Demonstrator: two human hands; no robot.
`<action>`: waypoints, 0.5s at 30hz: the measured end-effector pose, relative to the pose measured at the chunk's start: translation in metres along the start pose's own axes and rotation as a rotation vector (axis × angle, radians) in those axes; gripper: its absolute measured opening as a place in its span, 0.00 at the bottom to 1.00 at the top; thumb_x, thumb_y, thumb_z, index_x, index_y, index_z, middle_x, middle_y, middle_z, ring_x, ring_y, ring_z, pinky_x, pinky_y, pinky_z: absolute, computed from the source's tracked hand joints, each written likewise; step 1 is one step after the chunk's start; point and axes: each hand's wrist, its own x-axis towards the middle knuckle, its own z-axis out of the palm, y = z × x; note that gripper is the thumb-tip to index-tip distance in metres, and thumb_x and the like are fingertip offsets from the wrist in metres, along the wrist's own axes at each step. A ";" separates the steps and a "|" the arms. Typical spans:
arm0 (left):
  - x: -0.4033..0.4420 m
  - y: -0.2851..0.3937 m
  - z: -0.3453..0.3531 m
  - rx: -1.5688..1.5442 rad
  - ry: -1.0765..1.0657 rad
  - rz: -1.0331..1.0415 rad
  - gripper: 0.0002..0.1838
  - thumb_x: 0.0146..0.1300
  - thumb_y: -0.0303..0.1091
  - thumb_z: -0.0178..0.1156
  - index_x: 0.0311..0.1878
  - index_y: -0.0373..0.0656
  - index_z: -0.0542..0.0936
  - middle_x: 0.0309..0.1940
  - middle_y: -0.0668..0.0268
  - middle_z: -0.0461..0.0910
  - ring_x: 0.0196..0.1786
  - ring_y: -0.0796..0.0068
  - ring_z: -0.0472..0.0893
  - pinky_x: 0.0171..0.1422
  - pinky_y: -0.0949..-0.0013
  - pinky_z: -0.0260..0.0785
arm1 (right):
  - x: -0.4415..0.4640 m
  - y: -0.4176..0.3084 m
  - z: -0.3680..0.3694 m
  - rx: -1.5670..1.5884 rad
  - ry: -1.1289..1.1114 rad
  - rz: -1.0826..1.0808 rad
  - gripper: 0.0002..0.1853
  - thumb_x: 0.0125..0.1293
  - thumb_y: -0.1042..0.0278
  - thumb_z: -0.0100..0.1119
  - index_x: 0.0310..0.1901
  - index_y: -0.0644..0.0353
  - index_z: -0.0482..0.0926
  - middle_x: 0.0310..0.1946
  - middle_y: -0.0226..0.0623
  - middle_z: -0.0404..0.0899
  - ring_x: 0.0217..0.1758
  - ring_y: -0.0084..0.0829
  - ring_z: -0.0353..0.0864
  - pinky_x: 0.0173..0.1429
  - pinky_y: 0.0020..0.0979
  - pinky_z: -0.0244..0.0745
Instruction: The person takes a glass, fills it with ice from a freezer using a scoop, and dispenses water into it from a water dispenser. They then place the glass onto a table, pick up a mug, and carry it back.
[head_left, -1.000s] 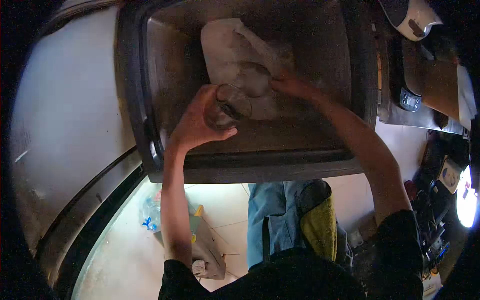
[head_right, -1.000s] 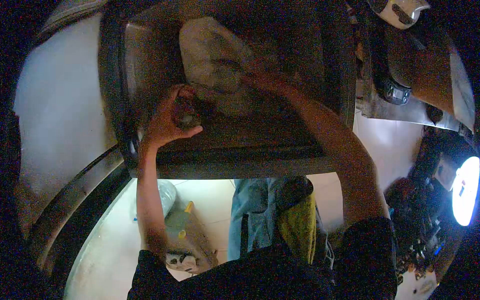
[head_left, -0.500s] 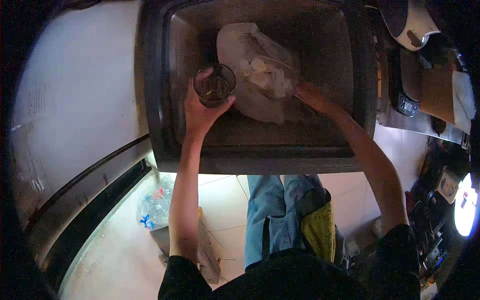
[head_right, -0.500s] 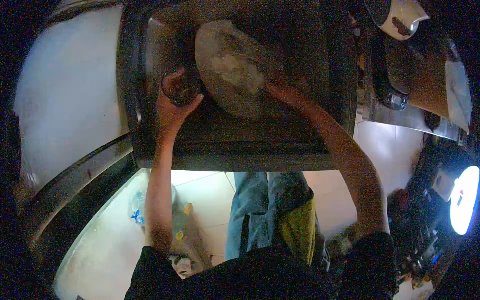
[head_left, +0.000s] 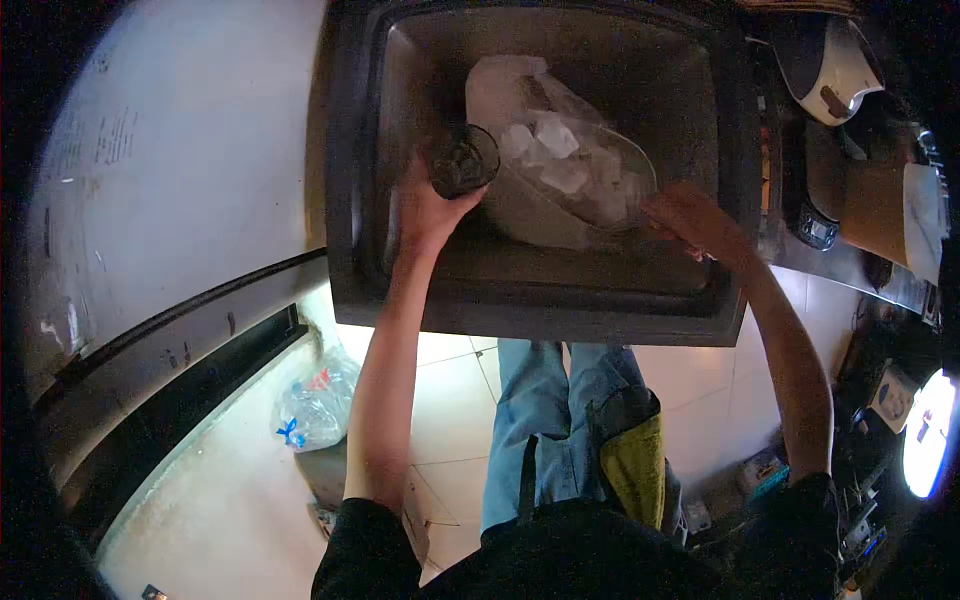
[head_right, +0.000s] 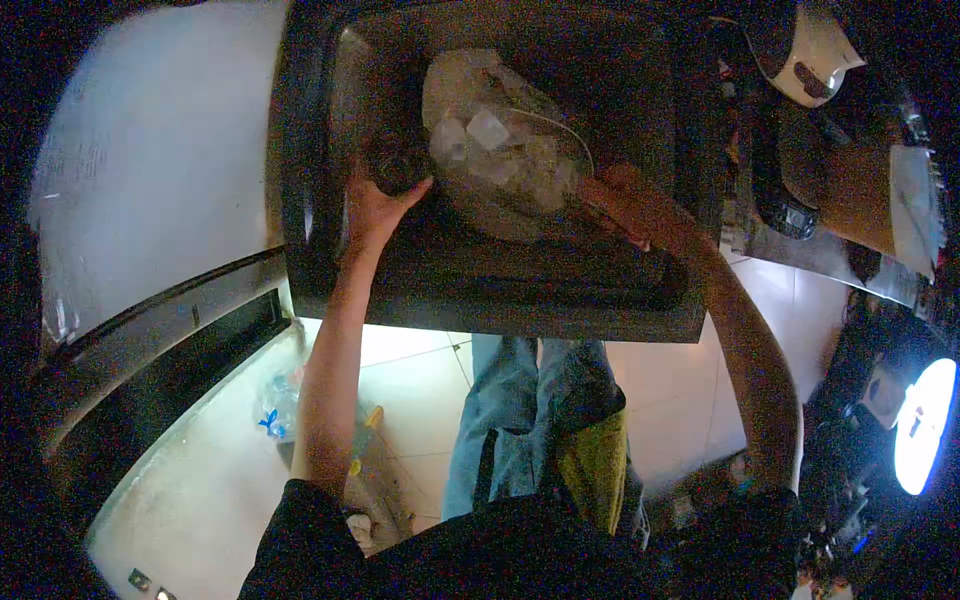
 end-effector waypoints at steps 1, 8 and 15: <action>0.001 0.001 0.000 -0.019 -0.031 -0.012 0.44 0.42 0.39 0.81 0.64 0.41 0.70 0.58 0.53 0.77 0.62 0.51 0.78 0.65 0.54 0.73 | -0.008 -0.009 -0.001 -0.002 0.008 0.020 0.21 0.74 0.49 0.55 0.33 0.62 0.78 0.17 0.29 0.73 0.10 0.17 0.66 0.12 0.25 0.60; -0.003 -0.005 0.008 0.058 -0.049 0.157 0.44 0.42 0.35 0.80 0.65 0.45 0.70 0.61 0.57 0.75 0.66 0.51 0.73 0.70 0.54 0.69 | -0.013 -0.060 0.004 -0.240 -0.088 0.057 0.24 0.74 0.48 0.51 0.30 0.62 0.79 0.16 0.30 0.72 0.11 0.18 0.67 0.13 0.26 0.61; -0.001 -0.012 0.010 -0.064 -0.107 0.195 0.46 0.40 0.31 0.80 0.66 0.49 0.69 0.62 0.57 0.75 0.66 0.50 0.73 0.70 0.53 0.68 | -0.016 -0.096 0.015 -0.296 -0.009 -0.009 0.28 0.75 0.45 0.49 0.26 0.62 0.78 0.14 0.32 0.72 0.11 0.21 0.67 0.14 0.28 0.63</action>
